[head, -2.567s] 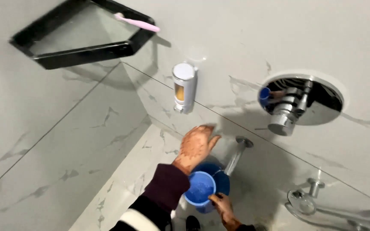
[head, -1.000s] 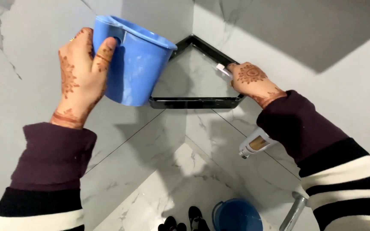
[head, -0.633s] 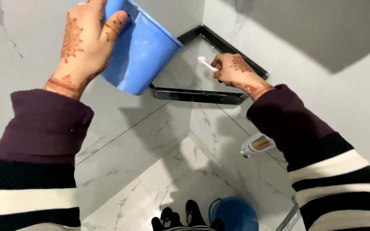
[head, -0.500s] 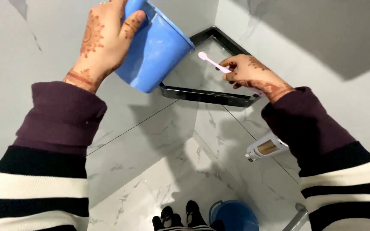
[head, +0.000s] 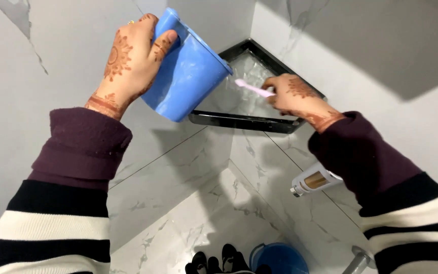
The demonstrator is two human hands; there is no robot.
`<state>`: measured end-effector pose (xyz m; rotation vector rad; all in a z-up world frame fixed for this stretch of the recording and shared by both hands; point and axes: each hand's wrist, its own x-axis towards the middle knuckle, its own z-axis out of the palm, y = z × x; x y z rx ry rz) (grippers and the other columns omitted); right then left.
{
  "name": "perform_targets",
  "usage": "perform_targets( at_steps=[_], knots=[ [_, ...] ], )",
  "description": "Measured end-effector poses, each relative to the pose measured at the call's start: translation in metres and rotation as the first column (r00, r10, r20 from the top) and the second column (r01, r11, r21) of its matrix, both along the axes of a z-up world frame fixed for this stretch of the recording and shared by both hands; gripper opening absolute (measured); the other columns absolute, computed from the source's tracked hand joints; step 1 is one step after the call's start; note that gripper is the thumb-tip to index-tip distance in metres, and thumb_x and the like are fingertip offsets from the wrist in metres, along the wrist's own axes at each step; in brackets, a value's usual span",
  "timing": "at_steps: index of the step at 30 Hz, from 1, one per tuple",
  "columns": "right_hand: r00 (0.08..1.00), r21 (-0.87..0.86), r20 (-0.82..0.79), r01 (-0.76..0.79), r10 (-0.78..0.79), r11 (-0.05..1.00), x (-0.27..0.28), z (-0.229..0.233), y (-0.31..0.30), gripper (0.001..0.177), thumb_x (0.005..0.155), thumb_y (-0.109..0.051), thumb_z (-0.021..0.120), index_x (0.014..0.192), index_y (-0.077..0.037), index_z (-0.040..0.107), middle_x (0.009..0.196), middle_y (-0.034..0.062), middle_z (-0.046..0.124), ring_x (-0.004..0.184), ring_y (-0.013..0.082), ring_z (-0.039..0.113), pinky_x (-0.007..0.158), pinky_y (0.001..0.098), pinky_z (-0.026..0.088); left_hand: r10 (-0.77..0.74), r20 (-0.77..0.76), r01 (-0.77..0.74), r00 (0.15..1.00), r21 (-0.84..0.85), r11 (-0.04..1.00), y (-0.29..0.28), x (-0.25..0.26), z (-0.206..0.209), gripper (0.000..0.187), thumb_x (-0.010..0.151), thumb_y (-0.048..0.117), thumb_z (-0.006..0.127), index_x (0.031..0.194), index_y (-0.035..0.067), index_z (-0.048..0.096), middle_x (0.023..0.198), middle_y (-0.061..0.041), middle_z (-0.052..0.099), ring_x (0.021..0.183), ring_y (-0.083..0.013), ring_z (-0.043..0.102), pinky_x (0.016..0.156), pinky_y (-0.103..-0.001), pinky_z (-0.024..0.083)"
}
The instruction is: Cleaning a bathroom corner shelf by scrubbing it with a toothbrush and soap, then rinsing it with water.
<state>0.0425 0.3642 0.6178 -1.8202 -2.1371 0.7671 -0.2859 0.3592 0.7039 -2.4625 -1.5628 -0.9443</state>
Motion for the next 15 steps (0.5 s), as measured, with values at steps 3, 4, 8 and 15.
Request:
perform_targets(
  at_steps=[3,4,8,15],
  knots=[
    [0.988,0.084,0.132,0.068,-0.078,0.994,0.006,0.001,0.007,0.036,0.102,-0.015,0.061,0.137,-0.01,0.065,0.105,0.0154,0.068,0.053,0.0231,0.06,0.049,0.0365,0.052,-0.02,-0.044,0.021,0.999,0.033,0.999,0.003,0.001,0.003,0.04,0.118,0.038,0.052,0.098,0.004,0.052,0.081,-0.012,0.056,0.074,-0.0315,0.053,0.061,-0.046,0.038],
    [0.987,0.132,0.147,0.048,-0.067,0.99,0.001,-0.006,0.013,0.037,0.097,-0.016,0.062,0.133,-0.015,0.069,0.102,0.0126,0.071,0.07,0.026,0.065,0.063,0.0395,0.052,-0.019,-0.059,0.021,0.998,0.043,0.999,0.006,0.0,0.003,0.044,0.119,0.042,0.051,0.095,0.005,0.049,0.08,-0.011,0.054,0.074,-0.0312,0.052,0.061,-0.047,0.038],
    [1.0,-0.003,-0.018,0.023,-0.023,1.0,-0.039,-0.013,-0.005,0.029,0.104,-0.017,0.059,0.13,-0.012,0.071,0.089,0.0038,0.072,0.05,0.0091,0.044,0.039,0.0215,0.035,0.015,-0.057,-0.014,0.998,0.016,1.0,0.009,0.004,0.01,0.043,0.118,0.041,0.051,0.097,0.004,0.052,0.082,-0.012,0.056,0.076,-0.0329,0.054,0.061,-0.048,0.039],
    [0.991,0.049,0.086,0.097,-0.101,0.994,-0.017,0.0,0.033,0.035,0.103,-0.019,0.058,0.136,-0.014,0.068,0.128,0.012,0.071,0.113,0.0281,0.066,0.095,0.0381,0.051,-0.007,-0.074,0.01,0.997,0.031,0.999,0.01,0.008,0.012,0.045,0.119,0.039,0.052,0.088,0.007,0.046,0.077,-0.009,0.052,0.072,-0.0301,0.051,0.061,-0.046,0.037]
  ],
)
